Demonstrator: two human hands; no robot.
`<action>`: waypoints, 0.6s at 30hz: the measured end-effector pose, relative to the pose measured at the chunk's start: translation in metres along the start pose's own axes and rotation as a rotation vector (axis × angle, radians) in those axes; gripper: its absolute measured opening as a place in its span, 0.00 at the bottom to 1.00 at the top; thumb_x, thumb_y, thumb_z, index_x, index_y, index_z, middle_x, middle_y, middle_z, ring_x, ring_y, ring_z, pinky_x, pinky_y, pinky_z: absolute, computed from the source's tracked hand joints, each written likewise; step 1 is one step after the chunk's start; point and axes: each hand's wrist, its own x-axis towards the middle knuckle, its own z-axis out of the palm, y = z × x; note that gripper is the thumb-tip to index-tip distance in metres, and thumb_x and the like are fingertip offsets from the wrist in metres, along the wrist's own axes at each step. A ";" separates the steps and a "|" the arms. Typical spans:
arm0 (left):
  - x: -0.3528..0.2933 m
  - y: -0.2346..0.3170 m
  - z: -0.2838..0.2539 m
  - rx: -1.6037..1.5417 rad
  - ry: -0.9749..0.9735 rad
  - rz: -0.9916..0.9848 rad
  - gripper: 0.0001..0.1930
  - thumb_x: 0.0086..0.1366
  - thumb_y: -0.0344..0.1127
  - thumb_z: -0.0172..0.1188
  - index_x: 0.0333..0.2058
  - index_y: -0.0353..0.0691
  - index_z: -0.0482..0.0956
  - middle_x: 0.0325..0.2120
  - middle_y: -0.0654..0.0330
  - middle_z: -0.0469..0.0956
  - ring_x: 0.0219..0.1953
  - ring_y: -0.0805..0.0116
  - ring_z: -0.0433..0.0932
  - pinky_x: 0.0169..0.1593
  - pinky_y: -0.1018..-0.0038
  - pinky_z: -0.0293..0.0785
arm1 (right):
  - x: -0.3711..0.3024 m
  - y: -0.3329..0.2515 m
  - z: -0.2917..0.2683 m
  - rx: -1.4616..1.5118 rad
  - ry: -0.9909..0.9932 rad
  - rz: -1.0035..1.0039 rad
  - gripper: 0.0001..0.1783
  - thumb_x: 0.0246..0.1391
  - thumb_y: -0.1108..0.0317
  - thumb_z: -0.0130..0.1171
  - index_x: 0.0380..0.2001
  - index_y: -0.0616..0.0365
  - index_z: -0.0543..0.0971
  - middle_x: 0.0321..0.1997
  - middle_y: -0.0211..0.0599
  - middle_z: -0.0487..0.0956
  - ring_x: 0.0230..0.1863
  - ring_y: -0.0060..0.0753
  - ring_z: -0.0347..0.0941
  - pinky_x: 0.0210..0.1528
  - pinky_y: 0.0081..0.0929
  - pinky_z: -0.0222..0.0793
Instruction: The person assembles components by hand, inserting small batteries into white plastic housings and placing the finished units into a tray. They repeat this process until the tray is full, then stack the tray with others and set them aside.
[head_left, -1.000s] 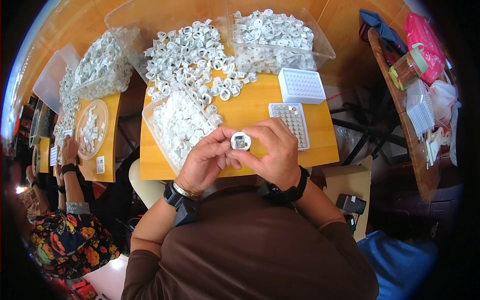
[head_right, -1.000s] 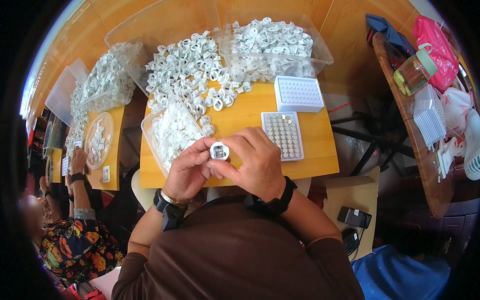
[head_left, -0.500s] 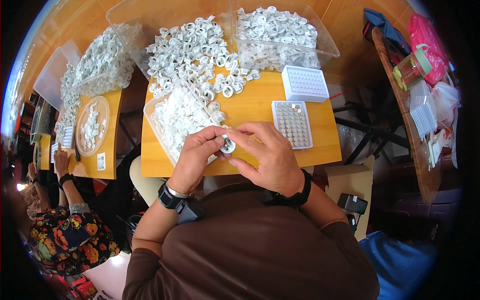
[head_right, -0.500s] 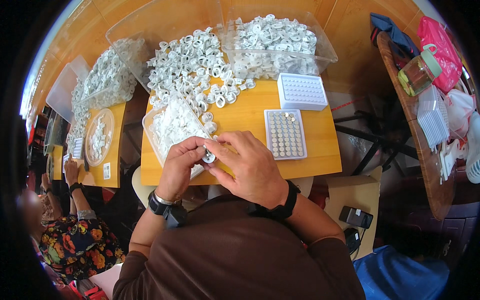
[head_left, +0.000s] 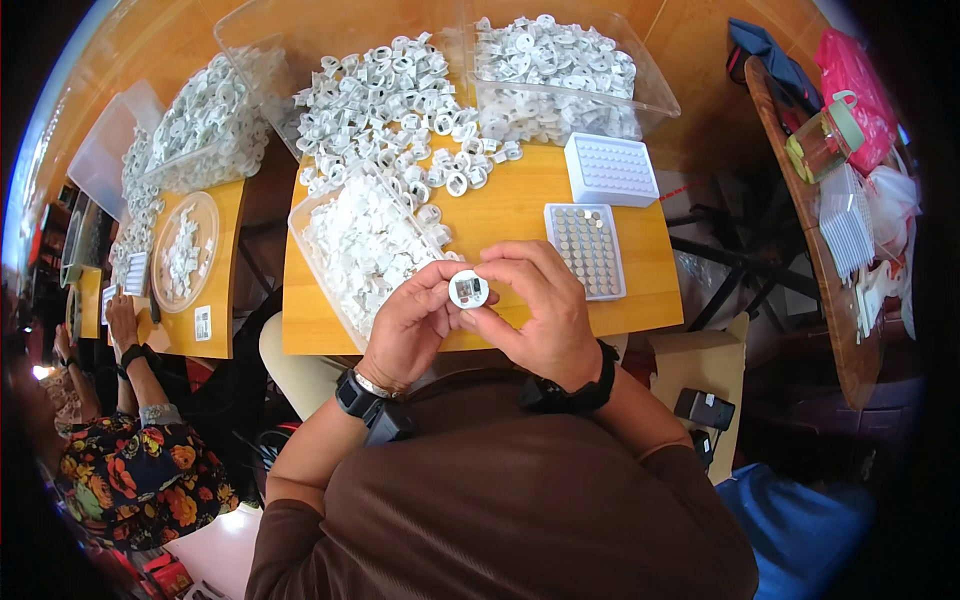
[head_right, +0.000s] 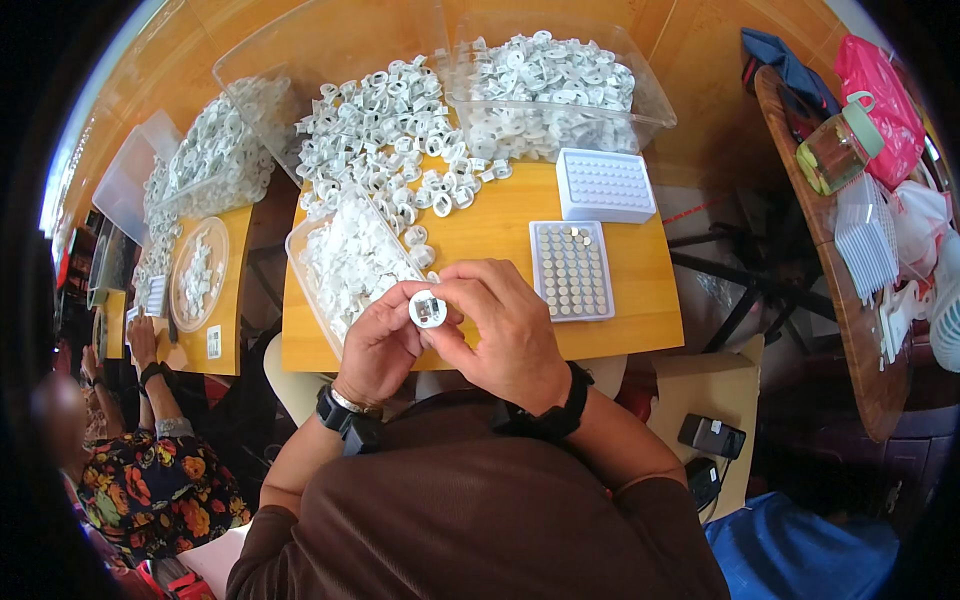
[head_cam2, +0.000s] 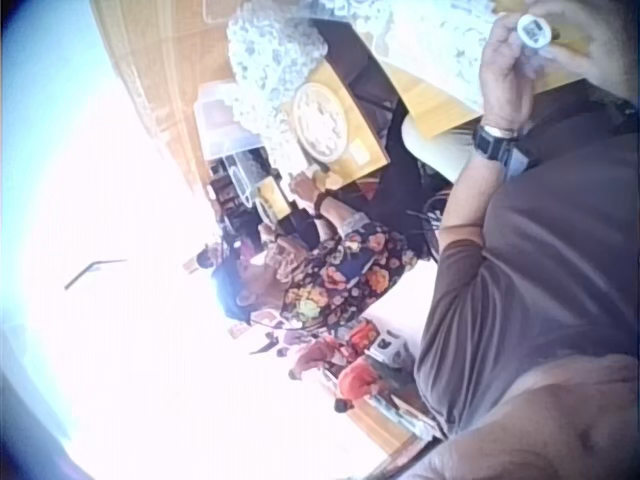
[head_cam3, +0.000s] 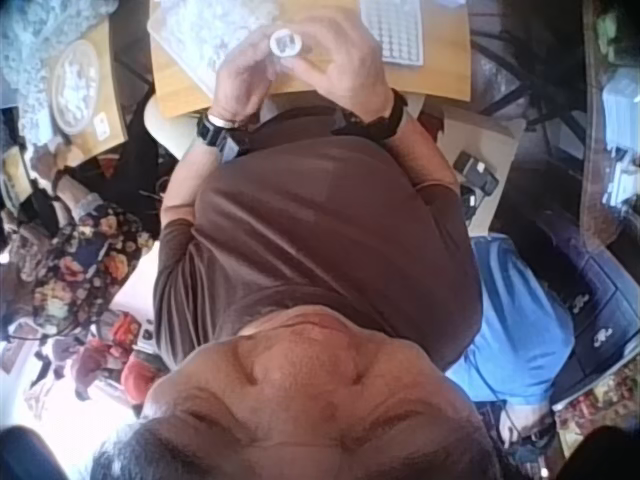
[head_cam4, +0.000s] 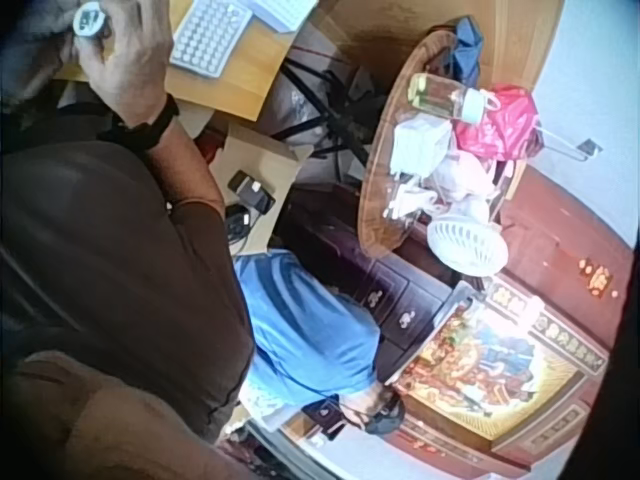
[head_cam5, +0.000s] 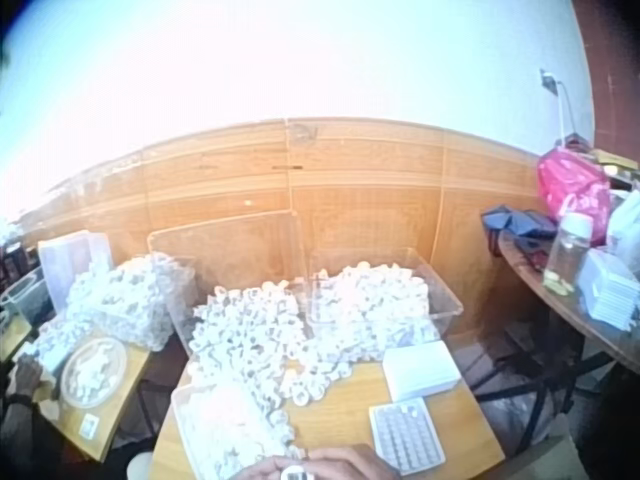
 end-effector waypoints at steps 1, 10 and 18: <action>0.000 -0.003 0.001 -0.061 -0.015 0.010 0.17 0.68 0.37 0.49 0.50 0.32 0.69 0.41 0.55 0.76 0.44 0.66 0.77 0.48 0.71 0.73 | -0.002 0.002 0.002 -0.002 0.001 0.006 0.18 0.39 0.73 0.67 0.37 0.56 0.77 0.40 0.36 0.75 0.40 0.41 0.73 0.40 0.33 0.71; -0.002 -0.014 -0.005 -0.224 -0.098 0.029 0.17 0.67 0.36 0.51 0.51 0.33 0.67 0.42 0.53 0.75 0.46 0.63 0.75 0.51 0.68 0.71 | -0.005 0.003 0.003 -0.021 -0.021 0.024 0.18 0.39 0.72 0.67 0.37 0.55 0.77 0.41 0.37 0.75 0.41 0.43 0.73 0.41 0.34 0.70; -0.007 -0.001 -0.007 -0.176 0.016 0.065 0.17 0.66 0.37 0.53 0.48 0.33 0.69 0.36 0.53 0.76 0.37 0.64 0.77 0.42 0.71 0.74 | -0.011 -0.001 -0.017 -0.066 -0.028 0.031 0.18 0.41 0.72 0.68 0.39 0.58 0.79 0.41 0.40 0.76 0.41 0.43 0.73 0.42 0.33 0.71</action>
